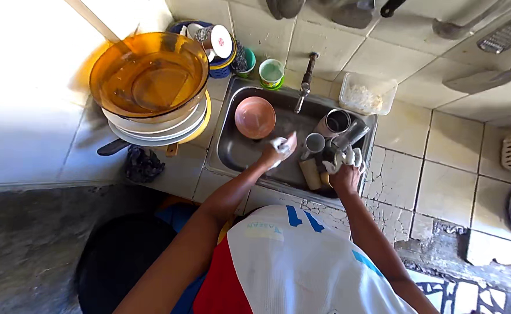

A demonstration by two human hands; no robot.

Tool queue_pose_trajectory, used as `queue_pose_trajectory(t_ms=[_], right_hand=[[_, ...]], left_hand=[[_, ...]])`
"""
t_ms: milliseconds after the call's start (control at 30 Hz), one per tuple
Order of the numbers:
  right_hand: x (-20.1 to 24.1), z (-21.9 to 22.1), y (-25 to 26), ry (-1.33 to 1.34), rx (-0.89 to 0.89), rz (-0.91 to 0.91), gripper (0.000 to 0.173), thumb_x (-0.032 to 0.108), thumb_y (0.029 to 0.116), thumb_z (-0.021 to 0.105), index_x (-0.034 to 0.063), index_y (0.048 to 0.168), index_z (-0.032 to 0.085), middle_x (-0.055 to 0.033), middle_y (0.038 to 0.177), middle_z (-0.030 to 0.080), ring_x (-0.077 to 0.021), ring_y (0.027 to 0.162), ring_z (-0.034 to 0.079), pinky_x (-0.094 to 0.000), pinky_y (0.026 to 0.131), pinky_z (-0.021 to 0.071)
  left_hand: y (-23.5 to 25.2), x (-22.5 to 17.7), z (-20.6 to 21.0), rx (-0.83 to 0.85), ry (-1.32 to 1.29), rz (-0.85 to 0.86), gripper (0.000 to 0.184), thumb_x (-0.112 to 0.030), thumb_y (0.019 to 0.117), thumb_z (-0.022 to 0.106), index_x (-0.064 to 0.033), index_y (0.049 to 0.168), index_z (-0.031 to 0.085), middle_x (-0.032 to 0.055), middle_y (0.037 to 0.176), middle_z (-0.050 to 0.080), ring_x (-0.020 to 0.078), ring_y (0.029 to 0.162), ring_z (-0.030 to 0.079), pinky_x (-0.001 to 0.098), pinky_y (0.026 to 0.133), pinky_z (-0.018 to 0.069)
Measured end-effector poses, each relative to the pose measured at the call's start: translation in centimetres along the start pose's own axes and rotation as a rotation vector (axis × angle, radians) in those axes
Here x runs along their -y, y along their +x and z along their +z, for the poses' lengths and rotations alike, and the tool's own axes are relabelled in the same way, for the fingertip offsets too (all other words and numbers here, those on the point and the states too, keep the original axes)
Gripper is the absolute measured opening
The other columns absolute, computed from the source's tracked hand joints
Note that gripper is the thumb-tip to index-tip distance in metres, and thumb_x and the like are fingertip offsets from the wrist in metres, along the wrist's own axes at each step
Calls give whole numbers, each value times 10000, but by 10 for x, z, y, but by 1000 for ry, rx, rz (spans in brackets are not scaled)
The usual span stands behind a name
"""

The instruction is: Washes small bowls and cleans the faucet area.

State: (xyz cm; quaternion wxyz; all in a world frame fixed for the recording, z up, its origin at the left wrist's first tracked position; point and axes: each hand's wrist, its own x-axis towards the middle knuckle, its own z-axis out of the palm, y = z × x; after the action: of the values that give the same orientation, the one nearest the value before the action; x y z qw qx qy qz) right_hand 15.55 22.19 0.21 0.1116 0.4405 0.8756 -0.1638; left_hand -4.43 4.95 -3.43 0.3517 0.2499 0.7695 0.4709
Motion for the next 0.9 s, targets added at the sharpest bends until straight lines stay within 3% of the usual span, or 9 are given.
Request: queue_pose_trajectory(t_ms=[67,167,233,333,433,567,700,800,900], right_hand=[[23,-13,10,60,-37,-93,475,302,946,696,-35,1277,651,-329,1236,650,-517,1215,592,-695,1010,439],[74,-47,41,124,15,-141,428,261,945,706,-76,1204,653,-346,1157,664,-539,1109,639,-722,908,491],[108,-67,68,135,-2,-216,484,356,1016,603,29,1372,606,-317,1195,670,-530,1108,649,-730,897,496],[151,-94,95,104,-14,-227,546,451,1043,518,-24,1303,585,-344,1135,667,-543,1059,661,-744,843,493],[178,-102,115,18,29,-204,569,475,1038,515,-71,1126,649,-350,1097,674,-547,1052,661,-750,826,494],[189,-96,132,-78,98,-121,519,427,1017,563,-77,1100,655,-337,1126,673,-526,1078,660,-729,835,504],[196,-94,137,-76,97,-176,446,332,1016,568,-76,1189,620,-331,1164,667,-523,1099,655,-719,847,502],[192,-94,142,-156,125,-283,397,242,989,599,-91,1205,609,-343,1172,652,-538,1094,648,-714,836,510],[180,-99,158,-263,162,-504,457,356,1078,502,-56,1252,596,-319,1183,646,-516,1092,656,-679,867,524]], left_hand=[[2,-1,12,126,354,71,346,-150,1021,585,-19,1338,634,197,1341,641,328,1271,601,537,1108,454],[10,15,30,144,670,249,260,-88,980,599,-84,1213,714,174,1230,684,365,1213,613,566,1036,488],[20,39,31,107,707,293,266,-60,1001,537,-80,1185,729,170,1222,688,352,1233,599,514,1103,442],[31,68,23,58,678,216,332,-76,1029,496,-113,1285,706,188,1351,636,362,1352,521,498,1173,381],[34,81,8,64,627,44,337,-88,1002,564,-35,1323,652,214,1374,608,368,1336,533,504,1141,418],[49,44,6,219,714,-120,581,-206,886,708,-112,1443,573,184,1390,600,377,1297,553,597,1076,433],[95,15,13,186,268,-192,433,-254,985,612,-81,1382,625,178,1311,664,326,1212,640,570,1029,504],[133,20,26,146,-274,-381,326,-194,1016,615,-15,1286,646,166,1118,676,211,875,639,380,783,548],[151,21,22,194,-616,-451,367,-233,1061,537,21,1322,583,158,1070,685,158,817,661,298,722,555]])
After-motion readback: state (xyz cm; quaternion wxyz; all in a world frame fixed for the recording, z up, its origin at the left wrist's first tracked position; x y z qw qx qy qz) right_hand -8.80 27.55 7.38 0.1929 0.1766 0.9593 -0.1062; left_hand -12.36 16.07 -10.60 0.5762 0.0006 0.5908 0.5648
